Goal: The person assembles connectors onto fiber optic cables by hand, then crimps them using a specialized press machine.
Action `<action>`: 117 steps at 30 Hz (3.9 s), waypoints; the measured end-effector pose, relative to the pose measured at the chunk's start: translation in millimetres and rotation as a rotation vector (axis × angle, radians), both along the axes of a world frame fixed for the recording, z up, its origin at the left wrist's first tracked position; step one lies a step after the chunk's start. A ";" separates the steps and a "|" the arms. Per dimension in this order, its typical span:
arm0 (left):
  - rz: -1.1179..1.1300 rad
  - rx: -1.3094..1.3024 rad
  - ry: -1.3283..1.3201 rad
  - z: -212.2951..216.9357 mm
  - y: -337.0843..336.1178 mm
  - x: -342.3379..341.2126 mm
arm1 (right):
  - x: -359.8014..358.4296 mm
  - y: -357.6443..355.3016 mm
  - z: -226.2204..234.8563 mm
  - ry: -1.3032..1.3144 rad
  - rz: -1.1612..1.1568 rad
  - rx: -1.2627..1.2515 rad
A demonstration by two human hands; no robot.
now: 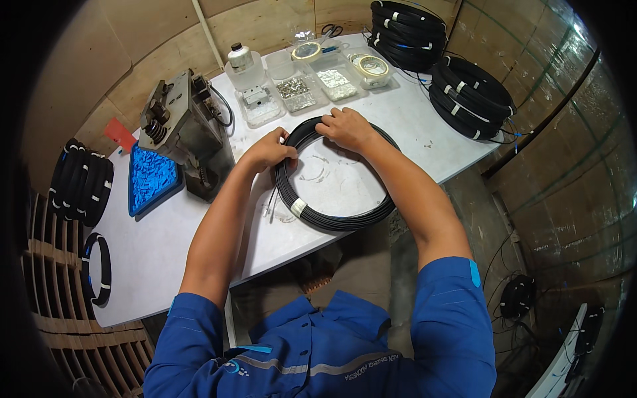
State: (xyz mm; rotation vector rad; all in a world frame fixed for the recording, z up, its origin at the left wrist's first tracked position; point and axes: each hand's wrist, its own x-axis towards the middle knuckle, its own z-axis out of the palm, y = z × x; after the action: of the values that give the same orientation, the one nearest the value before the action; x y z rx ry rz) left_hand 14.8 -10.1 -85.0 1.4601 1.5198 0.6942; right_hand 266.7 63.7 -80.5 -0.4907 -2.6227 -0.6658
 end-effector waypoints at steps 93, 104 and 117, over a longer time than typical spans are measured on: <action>0.573 0.463 -0.037 14.7 -182.9 -141.8 | -221.5 -90.2 16.5 0.133 0.503 -0.485; 0.497 0.581 0.258 0.0 -174.9 -141.2 | -198.4 -77.4 17.9 0.209 0.470 -0.459; 0.509 0.539 0.234 6.7 -175.1 -148.5 | -203.7 -105.3 15.9 0.166 0.184 -0.450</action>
State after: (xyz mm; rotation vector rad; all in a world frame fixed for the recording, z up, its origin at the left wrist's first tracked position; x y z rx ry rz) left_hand -133.7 -185.2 -78.3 1.5859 2.0220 1.3563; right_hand 63.1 -41.6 -64.6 -0.4007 -2.6109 0.0285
